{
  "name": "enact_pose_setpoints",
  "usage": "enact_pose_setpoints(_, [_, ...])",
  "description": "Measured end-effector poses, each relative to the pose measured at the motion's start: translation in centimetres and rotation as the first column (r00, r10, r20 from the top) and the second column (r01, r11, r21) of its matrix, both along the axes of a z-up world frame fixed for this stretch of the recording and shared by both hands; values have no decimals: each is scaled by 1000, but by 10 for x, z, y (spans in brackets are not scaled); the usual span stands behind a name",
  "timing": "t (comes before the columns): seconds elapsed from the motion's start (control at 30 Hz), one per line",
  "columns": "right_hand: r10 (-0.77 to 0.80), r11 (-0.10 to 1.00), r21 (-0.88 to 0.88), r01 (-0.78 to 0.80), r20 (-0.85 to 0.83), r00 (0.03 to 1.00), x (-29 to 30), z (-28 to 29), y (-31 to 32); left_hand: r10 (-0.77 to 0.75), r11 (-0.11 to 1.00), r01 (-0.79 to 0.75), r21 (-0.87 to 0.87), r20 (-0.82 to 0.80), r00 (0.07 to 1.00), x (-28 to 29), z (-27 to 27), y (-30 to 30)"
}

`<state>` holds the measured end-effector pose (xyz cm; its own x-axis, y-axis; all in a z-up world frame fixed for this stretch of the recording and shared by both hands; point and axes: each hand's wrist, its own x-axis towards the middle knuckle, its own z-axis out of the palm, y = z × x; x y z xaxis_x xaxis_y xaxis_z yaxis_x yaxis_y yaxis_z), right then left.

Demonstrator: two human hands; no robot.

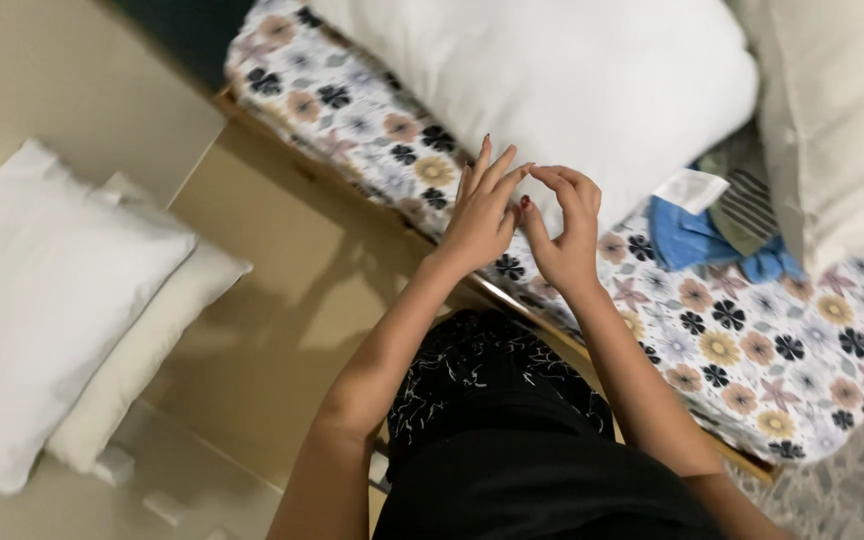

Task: The person moves several pillows from a stack on a cabinet to a bed, arranging them in a pile. They then use a long-handled duster to clean the surface of the pillows on the bed.

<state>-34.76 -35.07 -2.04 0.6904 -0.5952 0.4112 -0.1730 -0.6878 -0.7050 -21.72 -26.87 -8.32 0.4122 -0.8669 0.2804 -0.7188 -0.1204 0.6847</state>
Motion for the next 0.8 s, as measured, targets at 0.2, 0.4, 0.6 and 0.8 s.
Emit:
enact_pose_setpoints(0.2, [311, 950, 7, -311, 34, 950, 54, 13, 88, 247, 968, -246, -51, 7, 969, 28, 13, 118])
enact_pose_setpoints(0.4, [516, 855, -50, -516, -28, 856, 93, 2, 175, 468, 883, -469, -21, -28, 883, 33, 14, 234])
enact_pose_setpoints(0.6, [709, 703, 6, -711, -78, 701, 127, -2, 259, 683, 730, -683, 9, 21, 730, 22, 8, 334])
enact_pose_setpoints(0.8, [860, 501, -4, -865, -108, 499, 146, 1, 328, 841, 541, -841, 4, -26, 540, 1, 7, 401])
